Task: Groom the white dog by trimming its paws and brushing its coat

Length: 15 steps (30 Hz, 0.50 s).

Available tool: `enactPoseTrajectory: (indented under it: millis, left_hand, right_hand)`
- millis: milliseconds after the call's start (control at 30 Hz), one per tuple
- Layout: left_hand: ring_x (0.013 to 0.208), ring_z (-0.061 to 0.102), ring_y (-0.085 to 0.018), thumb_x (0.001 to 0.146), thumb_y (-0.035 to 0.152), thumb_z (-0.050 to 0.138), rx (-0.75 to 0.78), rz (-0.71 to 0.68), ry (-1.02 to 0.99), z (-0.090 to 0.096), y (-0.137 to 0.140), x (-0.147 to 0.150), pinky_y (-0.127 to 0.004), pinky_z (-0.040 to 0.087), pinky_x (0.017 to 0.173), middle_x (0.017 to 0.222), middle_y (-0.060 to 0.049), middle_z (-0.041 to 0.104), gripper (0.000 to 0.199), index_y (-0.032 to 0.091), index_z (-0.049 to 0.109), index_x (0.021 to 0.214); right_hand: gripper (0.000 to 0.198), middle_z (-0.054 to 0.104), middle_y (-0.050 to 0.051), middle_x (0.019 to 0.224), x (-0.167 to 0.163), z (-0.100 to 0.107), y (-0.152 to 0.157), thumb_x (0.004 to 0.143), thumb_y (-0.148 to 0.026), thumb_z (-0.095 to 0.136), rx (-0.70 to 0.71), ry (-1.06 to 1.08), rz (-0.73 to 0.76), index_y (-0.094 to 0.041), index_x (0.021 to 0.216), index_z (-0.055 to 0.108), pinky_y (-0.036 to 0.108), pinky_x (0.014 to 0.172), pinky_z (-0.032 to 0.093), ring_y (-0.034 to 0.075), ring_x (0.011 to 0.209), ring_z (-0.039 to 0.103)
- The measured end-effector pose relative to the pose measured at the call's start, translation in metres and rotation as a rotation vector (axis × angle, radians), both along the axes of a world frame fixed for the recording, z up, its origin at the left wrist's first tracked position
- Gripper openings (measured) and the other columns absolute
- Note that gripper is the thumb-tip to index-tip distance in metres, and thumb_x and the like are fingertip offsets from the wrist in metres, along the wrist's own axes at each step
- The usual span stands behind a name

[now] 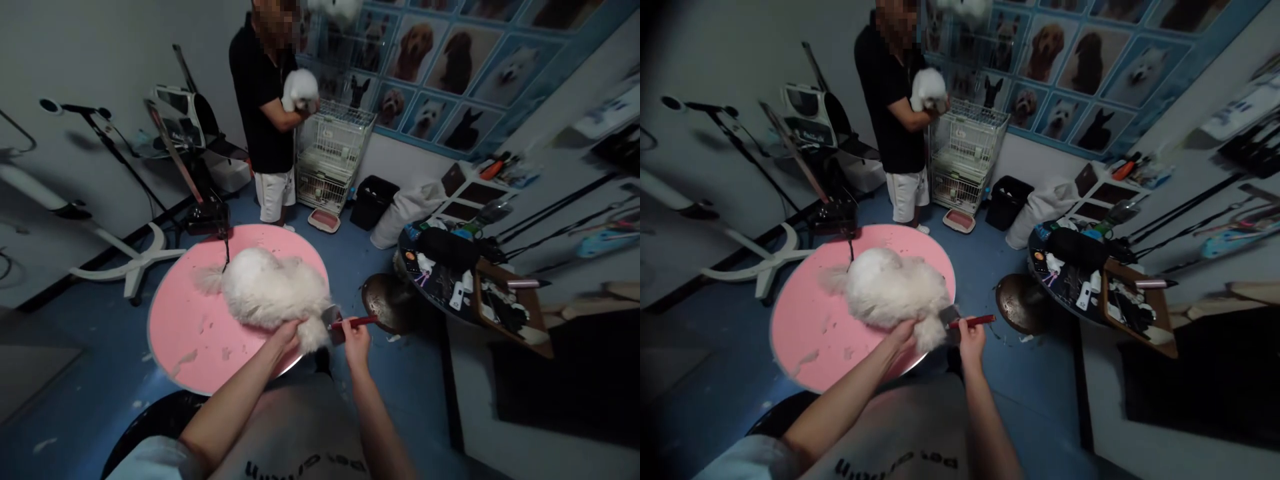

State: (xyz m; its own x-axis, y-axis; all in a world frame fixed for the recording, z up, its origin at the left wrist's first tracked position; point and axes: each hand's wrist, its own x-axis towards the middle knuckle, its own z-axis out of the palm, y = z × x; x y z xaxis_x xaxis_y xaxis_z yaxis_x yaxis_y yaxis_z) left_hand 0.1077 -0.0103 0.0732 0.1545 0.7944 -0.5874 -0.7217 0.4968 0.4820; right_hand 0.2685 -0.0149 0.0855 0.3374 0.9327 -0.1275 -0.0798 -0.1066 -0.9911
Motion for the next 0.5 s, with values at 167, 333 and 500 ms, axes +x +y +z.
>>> enactPoseTrajectory:
  millis: [167,333,500]
  left_hand:
    - [0.081,0.069,-0.023,0.071,0.013,0.059,0.028,0.1,-0.044,0.004,-0.004,-0.001,-0.037,0.053,0.083,0.086,-0.01,0.071,0.031,0.011,0.06,0.103]
    - [0.078,0.069,-0.023,0.071,0.016,0.058,-0.007,0.059,-0.079,0.009,-0.003,-0.012,-0.037,0.054,0.081,0.083,-0.011,0.071,0.027,0.011,0.062,0.097]
    - [0.083,0.069,-0.024,0.07,0.015,0.058,-0.014,0.096,-0.072,0.01,-0.002,-0.021,-0.039,0.053,0.083,0.086,-0.011,0.071,0.032,0.011,0.061,0.101]
  right_hand:
    - [0.036,0.058,0.001,0.07,0.035,0.003,0.008,0.062,-0.049,0.066,0.044,-0.187,-0.218,-0.017,0.074,0.054,0.03,0.072,0.047,0.016,0.069,0.056]
    - [0.035,0.057,-0.001,0.068,0.016,0.009,0.013,0.065,-0.051,0.062,0.005,-0.081,-0.035,-0.019,0.075,0.052,0.027,0.064,0.046,0.014,0.063,0.055]
    - [0.038,0.053,-0.003,0.062,0.031,0.01,0.02,0.061,-0.054,0.062,-0.051,-0.142,-0.222,-0.02,0.07,0.047,0.026,0.061,0.044,0.014,0.061,0.051]
